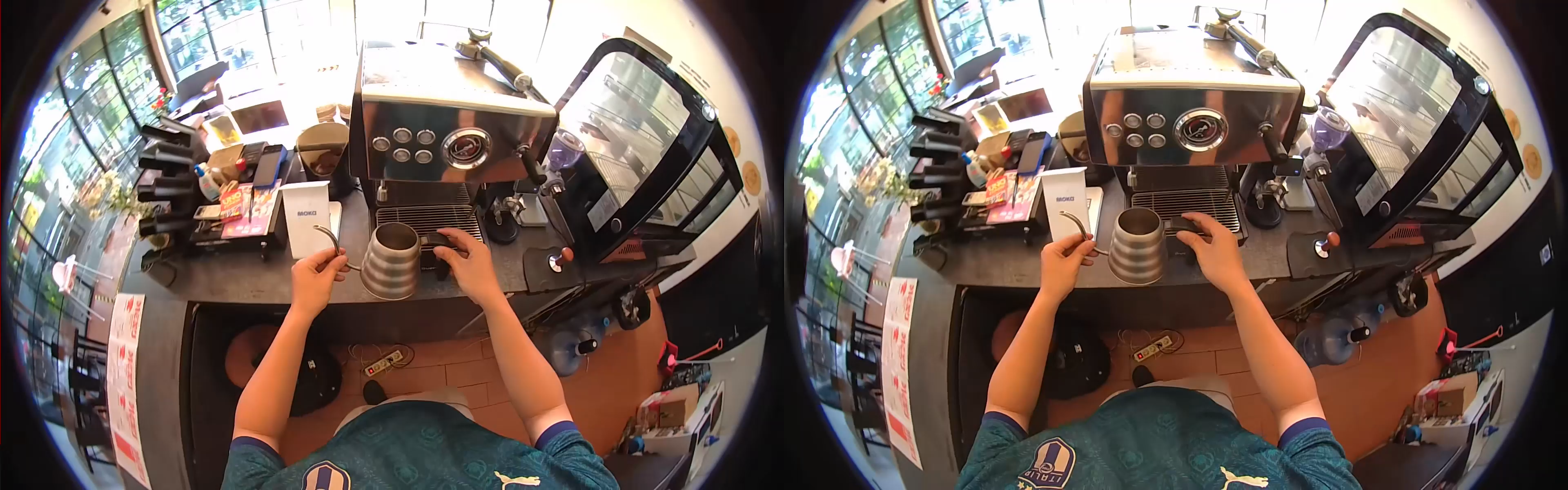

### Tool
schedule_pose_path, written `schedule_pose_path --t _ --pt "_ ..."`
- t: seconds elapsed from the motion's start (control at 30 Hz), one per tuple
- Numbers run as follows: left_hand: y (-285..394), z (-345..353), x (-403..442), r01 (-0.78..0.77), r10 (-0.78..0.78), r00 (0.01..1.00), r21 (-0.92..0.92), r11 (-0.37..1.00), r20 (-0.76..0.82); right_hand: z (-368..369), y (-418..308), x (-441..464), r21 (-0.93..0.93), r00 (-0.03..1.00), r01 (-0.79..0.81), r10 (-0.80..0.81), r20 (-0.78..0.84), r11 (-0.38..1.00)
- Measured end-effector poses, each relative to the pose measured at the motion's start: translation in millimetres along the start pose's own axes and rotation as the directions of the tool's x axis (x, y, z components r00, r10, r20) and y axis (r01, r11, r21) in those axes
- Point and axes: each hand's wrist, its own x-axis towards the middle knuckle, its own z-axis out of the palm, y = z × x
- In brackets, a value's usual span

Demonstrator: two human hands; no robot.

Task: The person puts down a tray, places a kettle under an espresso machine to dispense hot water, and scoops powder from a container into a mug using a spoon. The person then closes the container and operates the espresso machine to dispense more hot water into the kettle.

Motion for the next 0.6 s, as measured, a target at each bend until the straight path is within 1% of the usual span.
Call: schedule_pose_path --t 0.07,0.13,0.27,0.33,0.37,0.43,0.57,0.6 --pt "-5.1 -3.8 18.6 0.019 -0.019 1.0 0.001 1.0 0.024 7.6 5.1 10.0 0.013 0.999 -0.011 0.012 -0.036 1.0" --pt "-9.8 -4.5 34.1 0.029 -0.029 0.999 -0.001 1.0 0.042 11.9 5.5 20.4 -0.048 0.998 -0.036 0.034 -0.059 0.998" --pt "-21.1 -4.3 55.1 0.063 -0.061 0.997 -0.023 0.998 0.052 14.5 5.0 35.0 -0.094 0.993 -0.103 0.098 -0.062 0.99" --pt "-25.4 -1.2 59.6 0.077 -0.075 0.996 -0.025 0.997 0.051 13.6 15.4 44.4 -0.127 0.997 -0.056 0.048 -0.064 0.99" --pt "-26.7 -0.1 61.8 0.083 -0.082 0.996 -0.015 0.996 0.039 13.2 18.5 47.0 -0.127 0.997 -0.061 0.053 -0.061 0.99" --pt "-29.0 0.5 66.2 0.087 -0.087 0.996 -0.001 0.996 0.023 12.8 21.0 53.1 -0.236 0.993 0.068 -0.088 -0.077 0.969" --pt "-30.6 2.4 70.5 0.097 -0.097 0.995 -0.001 0.995 0.034 7.0 24.0 64.3 -0.229 0.999 0.023 -0.031 -0.034 0.973" --pt "-30.5 2.5 71.2 0.104 -0.104 0.994 0.012 0.995 0.04 6.3 25.5 67.2 -0.266 0.999 0.022 -0.028 -0.017 0.964"
